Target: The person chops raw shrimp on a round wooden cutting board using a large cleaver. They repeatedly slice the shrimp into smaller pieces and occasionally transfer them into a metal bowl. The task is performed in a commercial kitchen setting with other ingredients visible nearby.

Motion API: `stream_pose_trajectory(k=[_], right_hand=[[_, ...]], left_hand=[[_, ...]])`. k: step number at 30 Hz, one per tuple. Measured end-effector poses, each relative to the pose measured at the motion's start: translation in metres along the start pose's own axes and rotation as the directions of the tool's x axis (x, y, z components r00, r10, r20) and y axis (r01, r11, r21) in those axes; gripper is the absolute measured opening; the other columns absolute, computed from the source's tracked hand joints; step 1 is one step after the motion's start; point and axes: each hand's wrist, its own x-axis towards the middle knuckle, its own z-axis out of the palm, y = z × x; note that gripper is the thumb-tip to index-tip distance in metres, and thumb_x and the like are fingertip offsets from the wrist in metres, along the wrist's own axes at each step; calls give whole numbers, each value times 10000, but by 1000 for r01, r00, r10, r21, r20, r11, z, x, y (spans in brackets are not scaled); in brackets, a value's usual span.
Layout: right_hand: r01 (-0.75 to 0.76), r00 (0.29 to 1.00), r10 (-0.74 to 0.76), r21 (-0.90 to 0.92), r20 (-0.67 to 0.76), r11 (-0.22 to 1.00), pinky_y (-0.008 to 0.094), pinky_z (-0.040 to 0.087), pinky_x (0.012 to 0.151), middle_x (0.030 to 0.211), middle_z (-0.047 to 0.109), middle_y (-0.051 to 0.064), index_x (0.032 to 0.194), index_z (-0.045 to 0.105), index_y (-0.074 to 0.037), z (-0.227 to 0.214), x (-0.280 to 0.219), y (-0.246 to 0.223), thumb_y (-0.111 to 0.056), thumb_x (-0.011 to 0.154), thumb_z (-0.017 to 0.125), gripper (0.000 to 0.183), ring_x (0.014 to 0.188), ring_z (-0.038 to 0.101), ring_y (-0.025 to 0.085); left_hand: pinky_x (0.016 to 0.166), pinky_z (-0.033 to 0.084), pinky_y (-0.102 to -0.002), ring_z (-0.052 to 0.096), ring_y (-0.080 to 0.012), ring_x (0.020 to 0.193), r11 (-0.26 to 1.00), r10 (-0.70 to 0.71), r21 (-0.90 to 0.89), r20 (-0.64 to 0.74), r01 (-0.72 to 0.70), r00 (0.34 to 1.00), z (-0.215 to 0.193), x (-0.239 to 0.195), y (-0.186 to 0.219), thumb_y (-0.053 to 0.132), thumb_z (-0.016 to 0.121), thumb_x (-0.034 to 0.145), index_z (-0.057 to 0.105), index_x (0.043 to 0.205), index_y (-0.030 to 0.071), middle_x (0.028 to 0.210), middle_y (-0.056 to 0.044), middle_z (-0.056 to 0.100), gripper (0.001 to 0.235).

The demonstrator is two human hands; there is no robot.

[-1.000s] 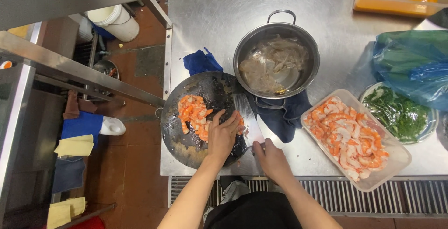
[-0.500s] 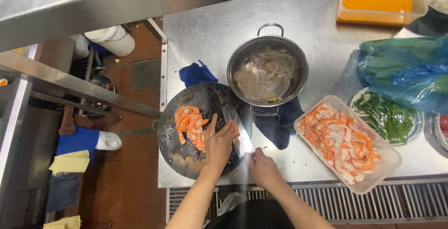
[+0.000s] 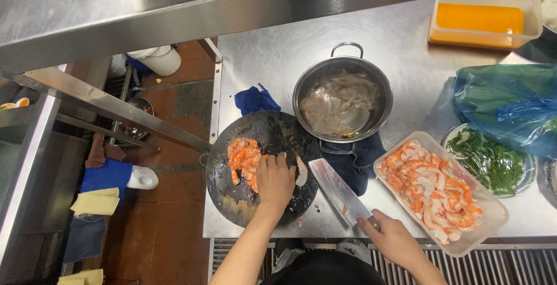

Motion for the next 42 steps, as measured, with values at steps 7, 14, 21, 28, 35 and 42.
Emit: stream_pose_trajectory(k=[7,14,21,28,35,42], right_hand=[[-30,999,29,-27,-33,999,328,467,670,654,711,25,832,567,-143,4,6,-5,-528,1005,514,425,513,648,183],[-105,994,105,8,7,994,338,459,604,687,633,48,856,507,-136,9,1,-17,-523,1034,479,427,400,610,192],[-93,993,91,27,70,995,310,486,578,625,631,61,863,508,-128,10,0,-12,-525,1025,504,429,378,578,169],[-70,990,66,26,128,997,306,491,607,646,633,43,998,589,-130,7,-1,-15,-501,1035,499,384,383,541,153],[19,999,-21,43,44,999,335,465,632,618,624,22,809,481,-166,1,-5,5,-507,1001,537,395,402,595,169],[57,996,-66,141,59,988,336,429,576,763,582,1,834,462,-154,1,-6,16,-493,1049,519,405,410,577,162]], left_hand=[[844,533,-474,587,-382,1061,984,-155,124,281,125,947,9,6,-5,216,742,845,613,1177,-7,1025,-199,692,420],[557,482,-499,642,-368,698,943,-226,-123,446,310,866,-24,28,7,167,550,689,592,625,139,675,-100,664,82],[893,502,-466,634,-299,1067,836,-92,-433,495,337,864,-31,35,1,105,554,938,636,1347,120,1076,-85,675,417],[708,486,-427,495,-267,1039,950,247,-311,679,-34,691,-43,46,-6,100,638,958,444,1543,280,1190,-54,408,642],[747,461,-456,536,-294,1101,933,337,-323,629,-160,700,-44,56,-13,387,690,960,593,955,186,1177,-46,481,223],[666,387,-300,535,-122,702,893,241,-429,709,136,662,-110,81,68,397,814,889,696,812,183,697,44,608,257]])
